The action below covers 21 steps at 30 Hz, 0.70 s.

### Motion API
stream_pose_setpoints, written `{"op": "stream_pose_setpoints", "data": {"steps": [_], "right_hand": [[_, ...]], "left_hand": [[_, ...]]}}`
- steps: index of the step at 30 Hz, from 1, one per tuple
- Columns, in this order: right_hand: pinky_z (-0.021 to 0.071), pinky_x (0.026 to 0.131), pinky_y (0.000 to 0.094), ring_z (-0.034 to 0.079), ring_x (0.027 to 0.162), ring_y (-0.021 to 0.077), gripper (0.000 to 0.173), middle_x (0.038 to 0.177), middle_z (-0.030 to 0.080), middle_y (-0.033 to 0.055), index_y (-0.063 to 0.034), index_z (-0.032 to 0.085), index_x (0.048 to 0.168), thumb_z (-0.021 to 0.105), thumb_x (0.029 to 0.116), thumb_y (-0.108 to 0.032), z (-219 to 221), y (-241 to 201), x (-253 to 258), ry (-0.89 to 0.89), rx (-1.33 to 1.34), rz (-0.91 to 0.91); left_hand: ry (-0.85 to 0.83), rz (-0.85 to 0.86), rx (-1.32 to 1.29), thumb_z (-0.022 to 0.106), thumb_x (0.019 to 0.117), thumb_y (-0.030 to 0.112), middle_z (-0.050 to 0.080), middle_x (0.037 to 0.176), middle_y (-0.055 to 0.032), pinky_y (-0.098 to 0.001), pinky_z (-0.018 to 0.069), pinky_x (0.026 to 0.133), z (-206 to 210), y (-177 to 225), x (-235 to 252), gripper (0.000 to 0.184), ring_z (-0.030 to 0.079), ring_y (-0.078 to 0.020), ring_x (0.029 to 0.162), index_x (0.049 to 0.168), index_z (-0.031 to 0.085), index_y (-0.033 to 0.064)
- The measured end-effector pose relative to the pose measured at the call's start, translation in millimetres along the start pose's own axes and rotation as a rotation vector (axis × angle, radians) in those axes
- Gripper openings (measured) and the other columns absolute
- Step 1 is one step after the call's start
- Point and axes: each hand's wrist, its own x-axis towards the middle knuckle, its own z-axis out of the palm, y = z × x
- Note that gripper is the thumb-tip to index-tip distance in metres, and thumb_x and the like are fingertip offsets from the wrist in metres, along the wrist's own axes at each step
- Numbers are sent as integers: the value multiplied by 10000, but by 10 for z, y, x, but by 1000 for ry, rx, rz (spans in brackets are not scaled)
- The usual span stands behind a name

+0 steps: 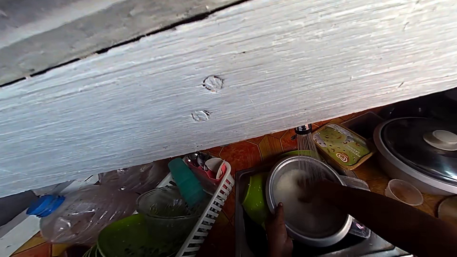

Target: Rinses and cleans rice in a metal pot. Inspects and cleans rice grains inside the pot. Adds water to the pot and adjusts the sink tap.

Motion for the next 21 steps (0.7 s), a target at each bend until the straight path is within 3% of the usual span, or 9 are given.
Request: {"op": "stream_pose_setpoints", "data": {"steps": [3, 6, 8, 10, 12, 14, 16, 18, 21], "right_hand": [[302, 1156, 670, 410, 1437, 478, 705, 1501, 471, 322, 48, 443, 1500, 551, 1041, -476, 45, -22, -80, -130, 161, -22], [252, 1217, 612, 319, 1501, 445, 1001, 1588, 355, 314, 55, 240, 1590, 639, 952, -604, 38, -231, -267, -174, 316, 18], [291, 1201, 596, 368, 1477, 421, 1037, 1563, 397, 301, 52, 276, 1575, 713, 900, -601, 77, -343, -292, -157, 433, 49], [312, 1205, 564, 367, 1483, 390, 1093, 1582, 381, 276, 27, 225, 1599, 792, 856, -539, 205, -373, -196, -107, 636, 75], [370, 1183, 493, 418, 1454, 322, 1092, 1578, 397, 233, -27, 150, 1626, 855, 842, -311, 290, -419, -118, -46, 938, 55], [555, 953, 430, 644, 1149, 259, 862, 1313, 604, 188, -68, 331, 1522, 813, 809, -16, 341, -518, -102, 47, 1241, 18], [592, 822, 412, 692, 958, 235, 624, 1122, 666, 165, -29, 485, 1364, 754, 811, 73, 315, -546, -79, 118, 1356, 22], [573, 842, 394, 676, 952, 213, 450, 1099, 665, 151, 1, 546, 1293, 728, 882, 23, 221, -532, -106, 208, 1293, 6], [518, 1000, 415, 650, 1104, 259, 391, 1206, 656, 207, 49, 576, 1310, 690, 978, -121, 52, -452, -166, 361, 990, -89]], "left_hand": [[-5, 6, -11, 613, 1032, 154, 668, 1167, -229, -459, 577, 897, 3, 9, 2, 349, 684, -298, 1038, 1317, 560, -42], [-4, -4, 7, 602, 1043, 196, 668, 1162, -228, -458, 578, 891, 3, 16, -6, 361, 685, -296, 1030, 1315, 562, -38], [-8, 9, 16, 603, 1043, 228, 671, 1153, -223, -450, 575, 892, 7, 10, 5, 371, 683, -285, 1027, 1302, 574, -37], [-8, 22, 26, 607, 1041, 243, 672, 1142, -222, -452, 569, 896, -2, -7, 16, 378, 678, -285, 1023, 1290, 583, -39], [-8, 38, 34, 607, 1040, 251, 674, 1137, -223, -454, 566, 904, -2, -8, 24, 381, 677, -284, 1023, 1277, 592, -47], [-28, 55, 62, 598, 1046, 267, 673, 1167, -226, -458, 564, 931, -28, -11, 20, 403, 679, -283, 1058, 1302, 582, -44], [-38, 61, 74, 600, 1045, 274, 671, 1187, -228, -461, 562, 941, -39, -9, 19, 414, 677, -287, 1081, 1317, 577, -38], [-38, 54, 81, 601, 1045, 281, 666, 1203, -226, -465, 555, 950, -52, -2, 19, 419, 669, -287, 1097, 1321, 578, -35], [-36, 38, 84, 600, 1045, 282, 670, 1186, -221, -461, 563, 930, -60, 10, 19, 410, 675, -281, 1078, 1305, 583, -35]]}}
